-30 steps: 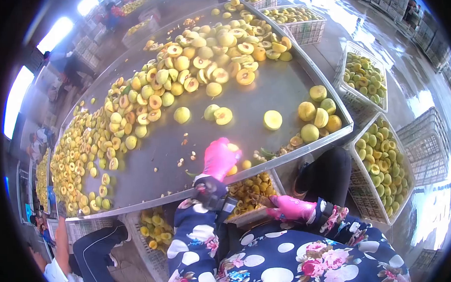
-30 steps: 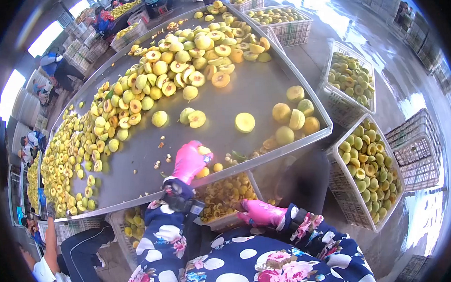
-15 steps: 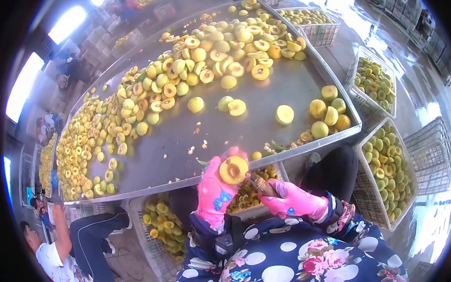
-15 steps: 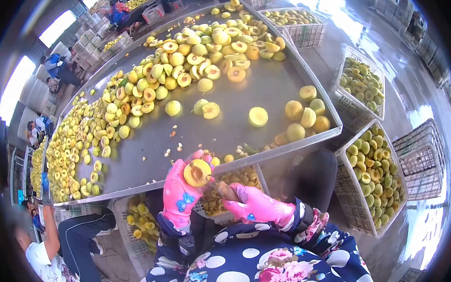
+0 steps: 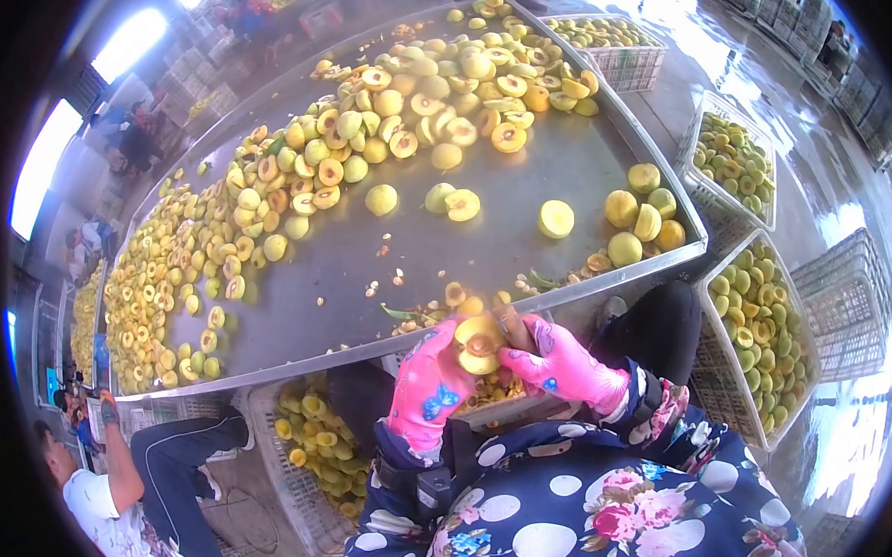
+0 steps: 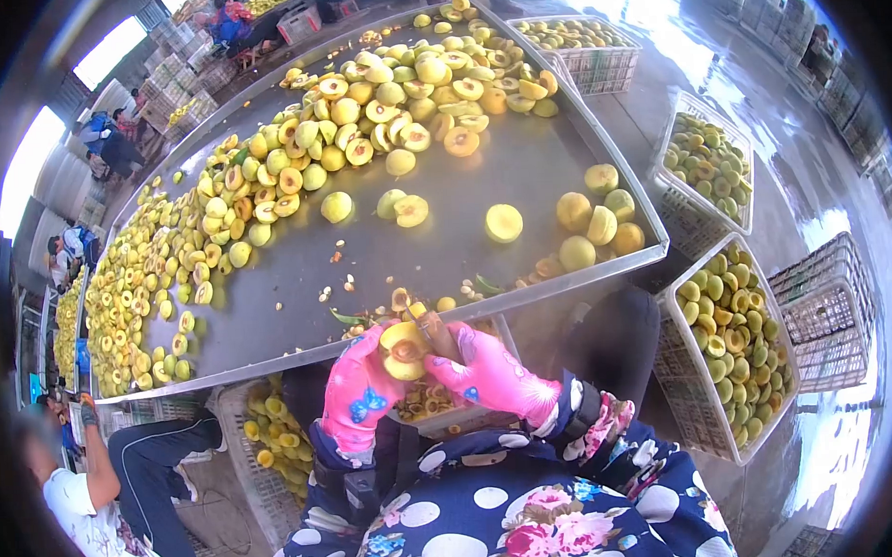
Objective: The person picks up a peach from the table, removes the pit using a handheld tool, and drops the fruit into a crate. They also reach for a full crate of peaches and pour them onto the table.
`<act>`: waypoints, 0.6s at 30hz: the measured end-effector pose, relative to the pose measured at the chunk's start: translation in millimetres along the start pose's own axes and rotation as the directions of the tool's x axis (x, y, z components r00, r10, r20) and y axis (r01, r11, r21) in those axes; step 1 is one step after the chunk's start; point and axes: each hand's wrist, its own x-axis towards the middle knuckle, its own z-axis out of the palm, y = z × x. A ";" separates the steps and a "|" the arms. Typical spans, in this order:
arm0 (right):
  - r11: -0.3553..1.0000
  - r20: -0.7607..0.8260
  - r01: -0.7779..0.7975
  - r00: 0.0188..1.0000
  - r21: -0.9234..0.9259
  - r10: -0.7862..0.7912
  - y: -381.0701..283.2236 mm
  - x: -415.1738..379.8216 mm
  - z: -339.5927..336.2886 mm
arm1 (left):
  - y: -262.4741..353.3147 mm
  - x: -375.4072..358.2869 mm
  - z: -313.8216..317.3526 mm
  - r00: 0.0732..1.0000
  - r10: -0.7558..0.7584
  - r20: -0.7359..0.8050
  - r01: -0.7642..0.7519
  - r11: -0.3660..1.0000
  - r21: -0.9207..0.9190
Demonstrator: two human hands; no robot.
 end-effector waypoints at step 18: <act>0.976 0.008 -0.156 0.987 -0.153 0.159 -5.6 -28.8 24.9 | -14.9 -3.6 17.5 0.988 0.146 -0.060 -0.152 0.981 -0.121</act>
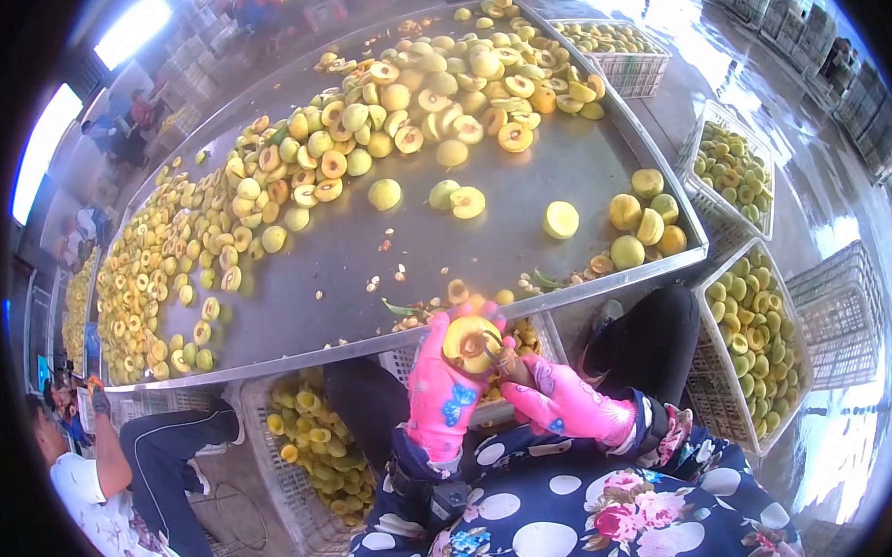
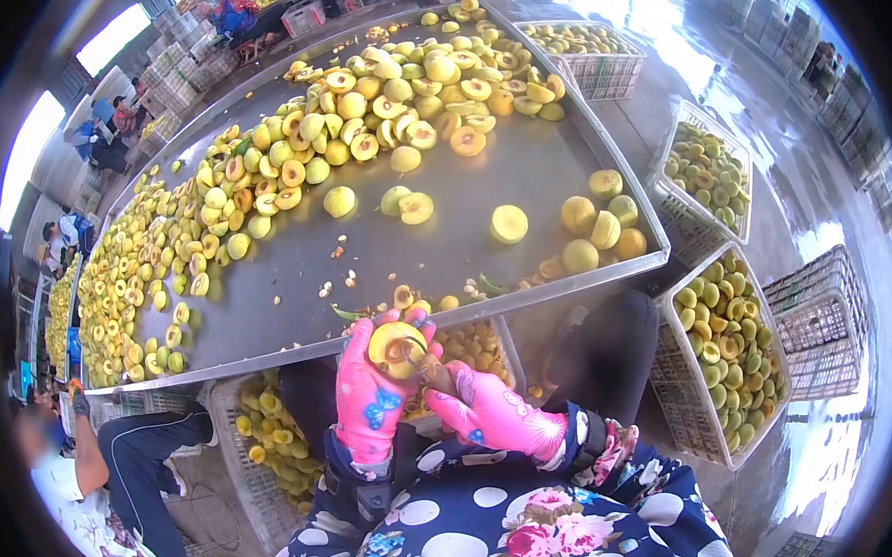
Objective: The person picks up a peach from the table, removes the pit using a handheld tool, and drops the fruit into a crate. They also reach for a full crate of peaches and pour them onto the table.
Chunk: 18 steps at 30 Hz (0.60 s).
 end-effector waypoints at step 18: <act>0.789 0.106 0.367 0.925 -0.492 -0.364 49.4 21.1 2.5 | -22.6 -6.7 5.2 0.969 0.193 -0.155 -0.139 0.941 0.308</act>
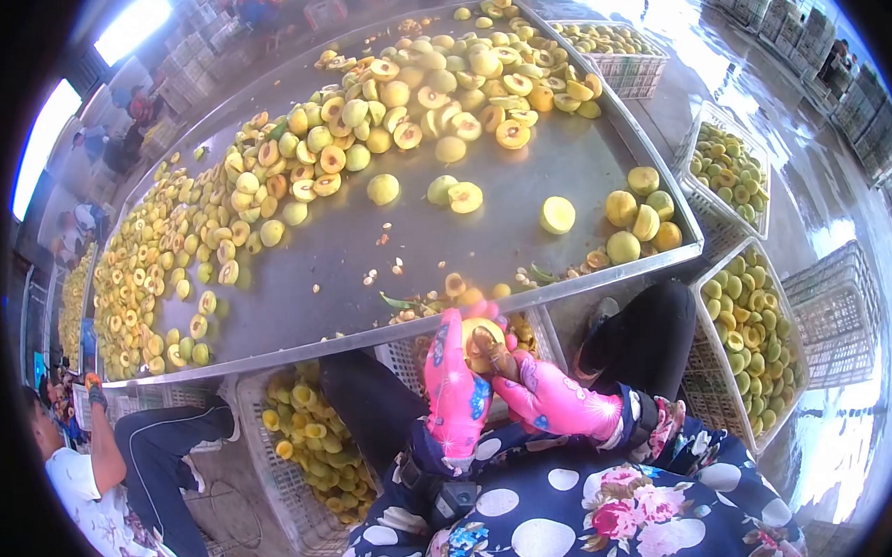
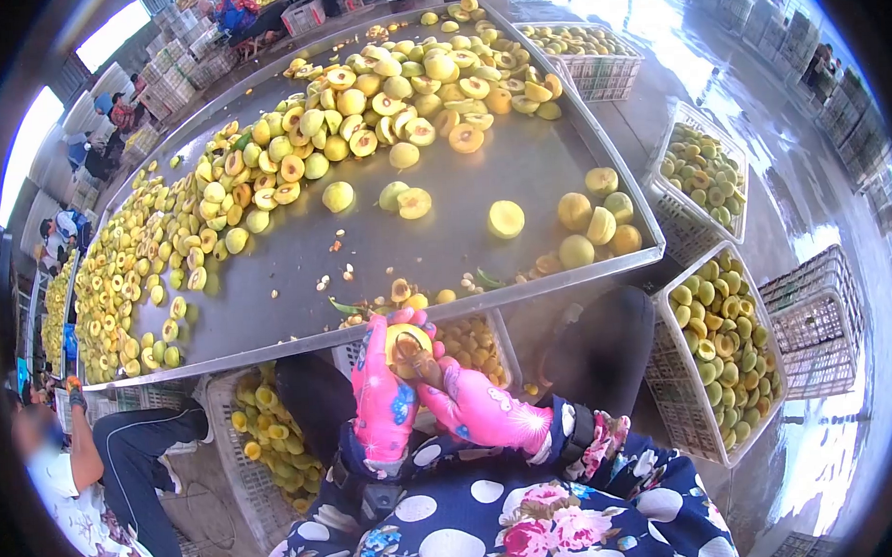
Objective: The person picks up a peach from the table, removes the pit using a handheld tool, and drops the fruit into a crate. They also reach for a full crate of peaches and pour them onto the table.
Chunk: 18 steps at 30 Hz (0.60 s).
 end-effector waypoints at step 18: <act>0.531 0.508 -0.589 0.804 0.609 0.309 -12.1 -0.6 -17.8 | -19.9 20.7 -26.0 0.999 0.022 -0.031 -0.014 0.970 0.242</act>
